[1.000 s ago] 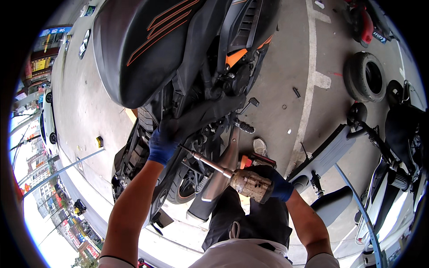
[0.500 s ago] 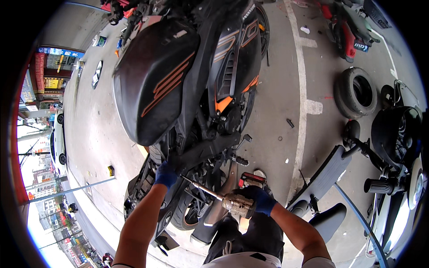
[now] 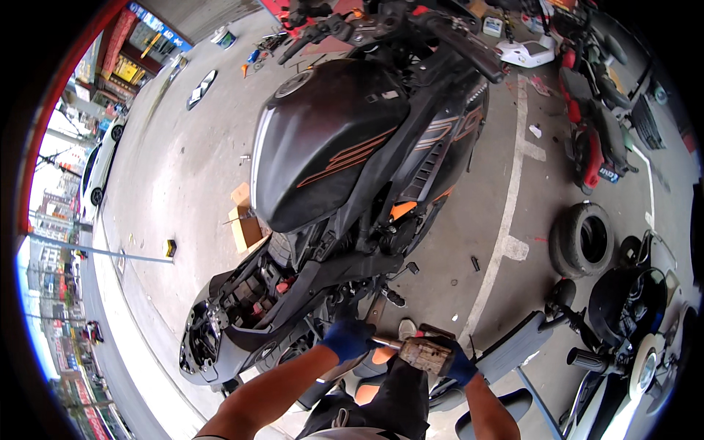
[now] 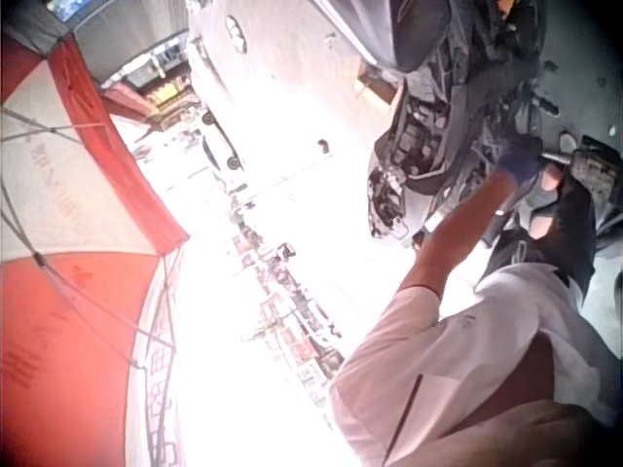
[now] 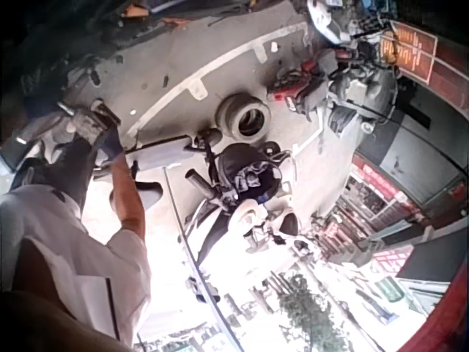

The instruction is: The person removes a black plastic side panel from a motorcycle using a power tool. They then place the panel on the ground and proceed to remove additional fasteners from the motorcycle's frame and engine area using the same tool.

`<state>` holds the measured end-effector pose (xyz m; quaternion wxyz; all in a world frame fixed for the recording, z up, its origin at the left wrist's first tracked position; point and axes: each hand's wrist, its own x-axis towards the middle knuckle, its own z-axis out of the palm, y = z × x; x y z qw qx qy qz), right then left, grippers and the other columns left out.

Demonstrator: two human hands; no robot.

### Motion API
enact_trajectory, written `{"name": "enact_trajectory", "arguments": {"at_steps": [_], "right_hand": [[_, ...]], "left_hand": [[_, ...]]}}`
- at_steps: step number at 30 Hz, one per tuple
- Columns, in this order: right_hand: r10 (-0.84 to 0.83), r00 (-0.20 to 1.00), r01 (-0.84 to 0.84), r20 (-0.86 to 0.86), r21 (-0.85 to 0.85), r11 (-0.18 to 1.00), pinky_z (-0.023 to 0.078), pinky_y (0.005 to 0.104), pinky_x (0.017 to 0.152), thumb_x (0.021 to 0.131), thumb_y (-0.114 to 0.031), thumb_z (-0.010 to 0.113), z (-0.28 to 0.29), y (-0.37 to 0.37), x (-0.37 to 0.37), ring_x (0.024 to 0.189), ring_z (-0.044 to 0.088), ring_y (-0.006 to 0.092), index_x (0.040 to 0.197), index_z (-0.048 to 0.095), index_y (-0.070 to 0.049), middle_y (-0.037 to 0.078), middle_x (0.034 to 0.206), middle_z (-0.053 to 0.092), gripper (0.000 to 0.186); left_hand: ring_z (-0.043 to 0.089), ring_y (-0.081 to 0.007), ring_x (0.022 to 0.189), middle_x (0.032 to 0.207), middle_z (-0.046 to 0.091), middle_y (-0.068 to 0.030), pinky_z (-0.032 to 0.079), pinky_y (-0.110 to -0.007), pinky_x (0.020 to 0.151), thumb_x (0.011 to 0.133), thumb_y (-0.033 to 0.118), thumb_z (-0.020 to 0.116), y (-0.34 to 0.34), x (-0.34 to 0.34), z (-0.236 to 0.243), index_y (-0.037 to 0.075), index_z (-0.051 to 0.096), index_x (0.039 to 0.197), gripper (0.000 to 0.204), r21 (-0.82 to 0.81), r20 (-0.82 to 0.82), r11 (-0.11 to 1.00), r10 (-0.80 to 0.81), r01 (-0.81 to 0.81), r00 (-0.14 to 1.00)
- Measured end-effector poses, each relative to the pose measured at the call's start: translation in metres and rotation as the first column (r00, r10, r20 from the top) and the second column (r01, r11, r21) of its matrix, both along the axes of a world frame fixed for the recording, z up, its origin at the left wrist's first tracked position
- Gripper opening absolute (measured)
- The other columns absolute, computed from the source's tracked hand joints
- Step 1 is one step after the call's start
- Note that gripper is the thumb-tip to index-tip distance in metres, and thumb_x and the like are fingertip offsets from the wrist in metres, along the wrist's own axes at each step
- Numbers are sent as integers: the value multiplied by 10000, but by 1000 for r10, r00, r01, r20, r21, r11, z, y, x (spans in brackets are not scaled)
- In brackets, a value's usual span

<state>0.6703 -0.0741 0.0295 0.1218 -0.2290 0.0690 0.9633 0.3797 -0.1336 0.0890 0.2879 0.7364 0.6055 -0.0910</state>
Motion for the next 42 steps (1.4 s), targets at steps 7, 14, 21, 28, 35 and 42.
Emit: {"name": "enact_trajectory", "arguments": {"at_steps": [7, 14, 21, 28, 35, 42], "right_hand": [[282, 945, -37, 165, 911, -410, 486, 335, 919, 746, -121, 796, 77, 2, -34, 1037, 632, 233, 1156, 624, -51, 98, 1149, 655, 450], [684, 677, -216, 272, 962, -169, 442, 344, 980, 767, -298, 779, 153, -145, -208, 1181, 556, 242, 1260, 556, -59, 134, 1271, 590, 591], [819, 518, 38, 246, 950, -309, 500, 391, 842, 708, -294, 766, 144, -422, -323, 971, 625, 340, 1109, 629, -75, 162, 1062, 659, 477], [-7, 978, -80, 208, 345, -935, 440, 453, 913, 848, -314, 618, 240, -465, -527, 1050, 550, 359, 1157, 589, -43, 189, 1114, 599, 412], [-513, 739, -588, 436, 47, -808, 342, 454, 1063, 862, -617, 497, 166, -430, -557, 1275, 428, 408, 1326, 474, 9, 276, 1317, 500, 779], [-615, 600, -735, 511, 47, -677, 351, 485, 1043, 861, -652, 464, 158, -440, -577, 1222, 458, 434, 1360, 436, 5, 304, 1280, 510, 826]], "left_hand": [[667, -340, 854, 923, 685, -154, 523, -425, 727, 895, 466, 562, -109, 11, 85, 147, 616, 1146, 410, -408, 254, 868, 404, -282, 879], [547, -267, 1190, 1278, 550, -181, 432, -372, 1004, 701, 339, 849, -284, -34, 191, 28, 389, 1399, 892, -169, 654, 543, 686, -823, 318], [671, -196, 869, 980, 688, -111, 549, -345, 807, 560, 317, 926, -574, -56, 213, 8, 522, 1213, 828, 21, 575, 168, 804, -986, 150], [625, -245, 908, 1053, 653, -159, 517, -402, 743, 630, 266, 881, -846, 9, 179, 57, 462, 1259, 784, 81, 371, -626, 741, -775, -560], [617, -273, 903, 1098, 643, -182, 514, -406, 735, 657, 492, 796, -1071, 102, 59, 0, 361, 1367, 967, 14, -131, -862, 501, -507, -856], [629, -263, 934, 1135, 642, -178, 521, -391, 732, 652, 514, 795, -1120, -56, -18, -29, 420, 1287, 915, -62, -449, -710, 647, -701, -616]]}}
